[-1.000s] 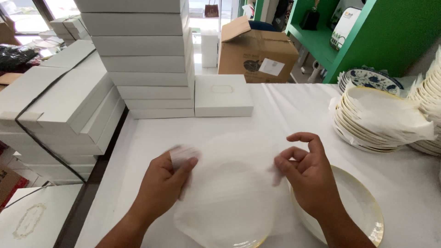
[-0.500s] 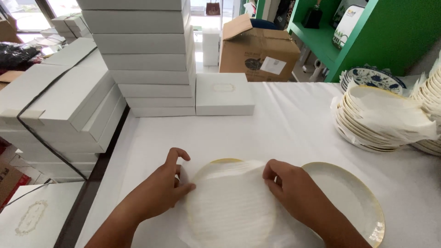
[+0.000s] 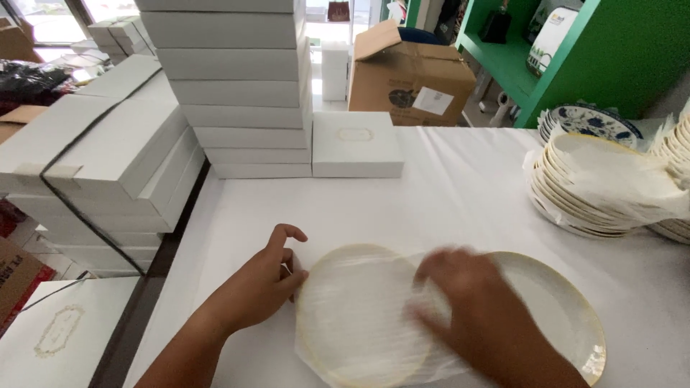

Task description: The person is wrapping ceramic plates in protective paper and placing them into individual white boxes, then stacking the boxes.

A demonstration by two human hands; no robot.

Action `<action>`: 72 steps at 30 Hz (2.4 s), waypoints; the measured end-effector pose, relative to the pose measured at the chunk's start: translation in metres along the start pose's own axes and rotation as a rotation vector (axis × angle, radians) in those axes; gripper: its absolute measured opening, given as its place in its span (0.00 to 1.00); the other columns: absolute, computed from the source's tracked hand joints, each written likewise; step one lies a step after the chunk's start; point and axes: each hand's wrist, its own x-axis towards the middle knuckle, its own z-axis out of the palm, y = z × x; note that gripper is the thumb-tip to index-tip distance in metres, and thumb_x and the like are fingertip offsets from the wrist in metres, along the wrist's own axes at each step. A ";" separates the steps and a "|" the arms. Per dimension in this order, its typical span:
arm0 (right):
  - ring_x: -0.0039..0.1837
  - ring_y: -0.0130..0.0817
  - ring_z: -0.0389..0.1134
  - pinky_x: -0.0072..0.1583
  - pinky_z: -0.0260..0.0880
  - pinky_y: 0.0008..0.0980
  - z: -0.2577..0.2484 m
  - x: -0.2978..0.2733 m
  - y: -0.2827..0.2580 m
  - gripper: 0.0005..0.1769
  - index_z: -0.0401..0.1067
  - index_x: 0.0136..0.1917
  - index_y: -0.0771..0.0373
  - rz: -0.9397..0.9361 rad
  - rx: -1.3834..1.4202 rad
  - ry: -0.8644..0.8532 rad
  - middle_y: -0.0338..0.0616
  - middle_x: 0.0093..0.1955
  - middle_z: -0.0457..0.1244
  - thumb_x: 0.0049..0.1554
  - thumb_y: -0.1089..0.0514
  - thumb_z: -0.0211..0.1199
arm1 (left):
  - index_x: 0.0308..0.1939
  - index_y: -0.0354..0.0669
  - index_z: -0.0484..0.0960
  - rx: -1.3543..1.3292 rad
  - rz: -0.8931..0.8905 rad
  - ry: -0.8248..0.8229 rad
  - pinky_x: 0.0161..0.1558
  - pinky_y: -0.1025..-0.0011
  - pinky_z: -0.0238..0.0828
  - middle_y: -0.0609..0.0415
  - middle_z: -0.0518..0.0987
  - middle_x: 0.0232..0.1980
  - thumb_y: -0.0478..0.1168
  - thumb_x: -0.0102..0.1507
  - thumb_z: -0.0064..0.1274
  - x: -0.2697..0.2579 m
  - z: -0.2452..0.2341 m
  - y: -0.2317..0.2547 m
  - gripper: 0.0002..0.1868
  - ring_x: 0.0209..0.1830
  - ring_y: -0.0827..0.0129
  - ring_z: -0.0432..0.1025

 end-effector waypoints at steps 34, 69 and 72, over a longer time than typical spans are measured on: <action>0.47 0.43 0.71 0.54 0.62 0.36 -0.009 -0.127 0.165 0.20 0.79 0.64 0.65 1.048 0.542 0.042 0.57 0.44 0.78 0.63 0.57 0.58 | 0.67 0.58 0.66 -0.186 -0.014 0.015 0.39 0.68 0.68 0.54 0.73 0.37 0.36 0.67 0.44 0.005 -0.004 -0.004 0.24 0.33 0.66 0.70; 0.29 0.30 0.60 0.39 0.59 0.31 -0.009 0.000 -0.028 0.21 0.83 0.57 0.58 0.656 0.723 -0.245 0.42 0.24 0.63 0.60 0.57 0.51 | 0.68 0.58 0.64 -0.131 0.071 -0.059 0.39 0.72 0.70 0.56 0.74 0.39 0.38 0.66 0.44 0.006 -0.009 -0.012 0.25 0.33 0.69 0.71; 0.30 0.31 0.59 0.43 0.60 0.31 -0.018 0.003 -0.033 0.20 0.84 0.55 0.60 0.674 0.741 -0.286 0.45 0.21 0.61 0.60 0.58 0.52 | 0.67 0.59 0.65 -0.144 0.059 -0.054 0.41 0.72 0.70 0.56 0.74 0.37 0.37 0.65 0.44 0.002 -0.011 -0.009 0.26 0.33 0.69 0.72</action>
